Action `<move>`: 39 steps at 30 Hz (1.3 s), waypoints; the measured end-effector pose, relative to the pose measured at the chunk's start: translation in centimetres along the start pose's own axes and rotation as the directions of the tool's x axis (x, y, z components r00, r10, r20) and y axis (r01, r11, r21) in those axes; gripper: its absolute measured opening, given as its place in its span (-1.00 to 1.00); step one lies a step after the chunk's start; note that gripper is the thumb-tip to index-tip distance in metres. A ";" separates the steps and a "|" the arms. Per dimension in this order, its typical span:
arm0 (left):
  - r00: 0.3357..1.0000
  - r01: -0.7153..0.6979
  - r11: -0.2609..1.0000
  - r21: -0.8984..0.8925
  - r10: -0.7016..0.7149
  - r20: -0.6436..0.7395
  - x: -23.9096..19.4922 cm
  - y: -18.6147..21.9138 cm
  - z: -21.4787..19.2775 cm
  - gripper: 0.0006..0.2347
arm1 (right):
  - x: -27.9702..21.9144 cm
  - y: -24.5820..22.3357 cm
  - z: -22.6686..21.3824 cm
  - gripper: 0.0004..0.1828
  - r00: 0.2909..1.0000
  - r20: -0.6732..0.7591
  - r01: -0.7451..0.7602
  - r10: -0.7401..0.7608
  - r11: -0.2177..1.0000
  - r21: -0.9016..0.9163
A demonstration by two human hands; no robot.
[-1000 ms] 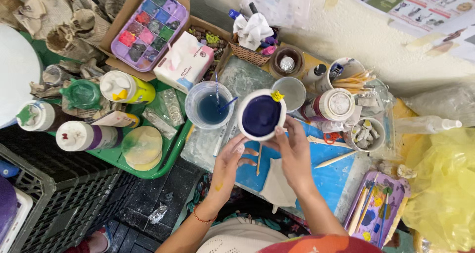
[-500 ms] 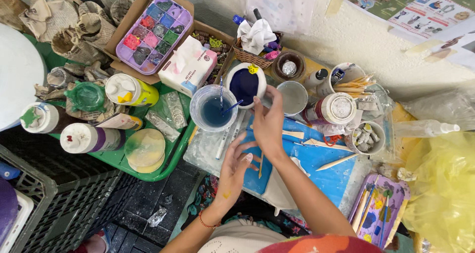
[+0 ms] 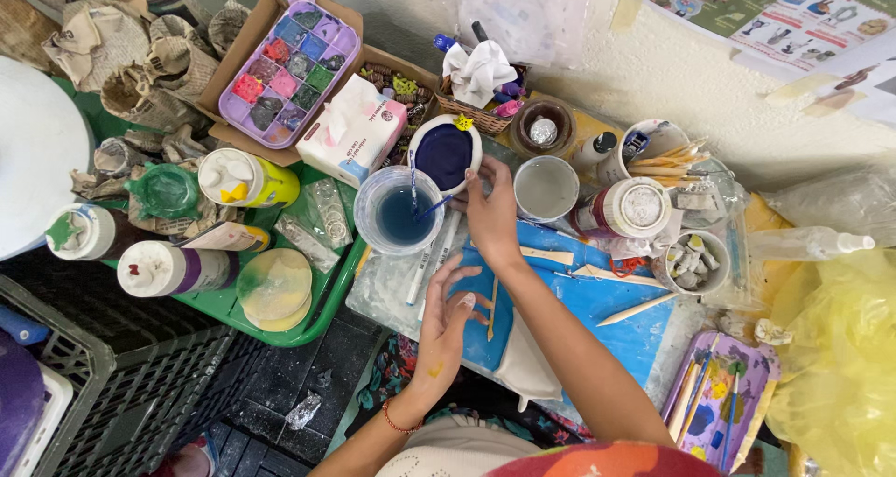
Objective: The person shapes and finishes a small white clay plaque by hand and using a thin wooden tool. They press a small circular piece of clay onto the plaque, smooth the edges, and refine the surface detail.
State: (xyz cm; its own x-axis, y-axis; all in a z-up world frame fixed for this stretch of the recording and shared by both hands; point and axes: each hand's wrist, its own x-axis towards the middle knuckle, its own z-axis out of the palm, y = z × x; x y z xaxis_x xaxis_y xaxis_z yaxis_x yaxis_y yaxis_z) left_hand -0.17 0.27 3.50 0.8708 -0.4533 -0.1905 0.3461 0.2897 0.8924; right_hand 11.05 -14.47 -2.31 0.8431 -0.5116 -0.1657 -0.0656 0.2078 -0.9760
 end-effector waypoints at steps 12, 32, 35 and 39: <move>0.996 0.084 0.996 -0.038 -0.085 -0.015 0.1 -1.6 0.3 -0.71 | -8.0 -9.1 -2.6 -0.46 0.978 0.185 -0.039 0.093 0.961 -0.275; 0.891 -0.389 0.518 0.762 0.002 0.454 0.5 -0.2 -0.1 -0.48 | -21.8 -3.6 -17.2 -0.90 0.941 -0.036 0.198 -0.338 0.631 -0.750; 0.896 -0.389 0.523 0.758 0.022 0.444 0.5 -1.5 -0.1 -0.52 | -22.5 -2.4 -17.5 -0.79 0.941 0.152 0.283 -0.303 0.454 -0.845; 0.891 -0.417 0.516 0.748 0.072 0.447 0.6 -3.4 0.6 -0.56 | -22.7 -1.7 -18.0 -0.67 0.904 0.355 0.424 -0.239 0.387 -0.819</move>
State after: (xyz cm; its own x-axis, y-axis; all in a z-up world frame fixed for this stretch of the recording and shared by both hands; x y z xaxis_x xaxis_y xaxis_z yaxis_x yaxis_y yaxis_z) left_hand -1.07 -1.51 0.60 0.6449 -0.7603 0.0777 -0.4459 -0.2917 0.8462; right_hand -17.61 -18.21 0.56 0.9670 -0.2163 0.1342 -0.1051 -0.8194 -0.5635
